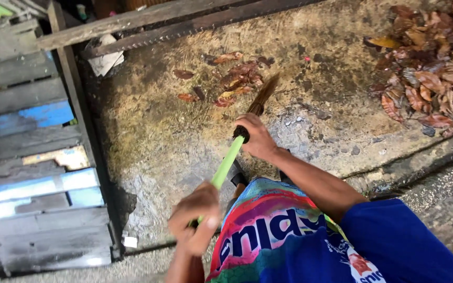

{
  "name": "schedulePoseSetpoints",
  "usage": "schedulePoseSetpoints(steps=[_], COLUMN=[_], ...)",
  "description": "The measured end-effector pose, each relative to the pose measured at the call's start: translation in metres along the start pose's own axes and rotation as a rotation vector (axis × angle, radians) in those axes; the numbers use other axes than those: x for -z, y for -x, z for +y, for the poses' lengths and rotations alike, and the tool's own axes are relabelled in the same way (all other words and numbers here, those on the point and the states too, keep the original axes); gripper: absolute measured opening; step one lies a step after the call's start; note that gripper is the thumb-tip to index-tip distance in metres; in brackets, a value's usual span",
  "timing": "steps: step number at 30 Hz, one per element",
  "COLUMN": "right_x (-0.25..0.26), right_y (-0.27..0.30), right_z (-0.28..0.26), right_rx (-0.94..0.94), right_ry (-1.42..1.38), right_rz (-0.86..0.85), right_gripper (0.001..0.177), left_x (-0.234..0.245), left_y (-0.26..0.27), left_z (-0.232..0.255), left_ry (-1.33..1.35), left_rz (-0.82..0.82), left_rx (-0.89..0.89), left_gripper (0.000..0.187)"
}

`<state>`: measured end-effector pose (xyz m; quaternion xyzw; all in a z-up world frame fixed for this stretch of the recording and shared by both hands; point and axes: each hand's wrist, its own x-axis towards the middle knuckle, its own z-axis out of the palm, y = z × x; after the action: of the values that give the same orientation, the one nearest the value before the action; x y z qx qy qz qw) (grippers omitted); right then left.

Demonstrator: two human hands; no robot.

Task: The person is sweeping wet leaves off a concrete floor using a broom with a green handle.

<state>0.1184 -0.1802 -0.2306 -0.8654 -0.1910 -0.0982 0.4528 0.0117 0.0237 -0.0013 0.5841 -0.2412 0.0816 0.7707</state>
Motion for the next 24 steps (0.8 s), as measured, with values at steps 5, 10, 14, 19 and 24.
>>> schedulePoseSetpoints(steps=[5,10,14,19,24], right_x=[-0.017,-0.072,-0.073,-0.028,-0.026], right_y=[-0.042,-0.048,-0.016,0.001,-0.032], right_z=[-0.052,-0.016,0.024,0.010,-0.044], right_rx=[0.045,0.036,-0.105,-0.051,0.024], right_ry=[-0.108,-0.181,-0.085,0.153,-0.052], right_rz=[0.079,0.036,-0.002,0.077,0.147], right_gripper=[0.030,0.024,0.015,0.026,0.032], left_x=[0.014,0.059,0.073,0.060,0.060], left_y=[0.004,0.009,0.022,0.012,0.011], left_z=[0.035,-0.023,-0.079,-0.059,0.010], left_ry=[-0.035,-0.371,-0.101,0.017,-0.182], left_rz=[0.110,0.085,0.085,-0.010,-0.040], left_rx=[-0.064,-0.074,0.064,0.072,0.211], left_gripper=[0.005,0.006,0.007,0.005,0.025])
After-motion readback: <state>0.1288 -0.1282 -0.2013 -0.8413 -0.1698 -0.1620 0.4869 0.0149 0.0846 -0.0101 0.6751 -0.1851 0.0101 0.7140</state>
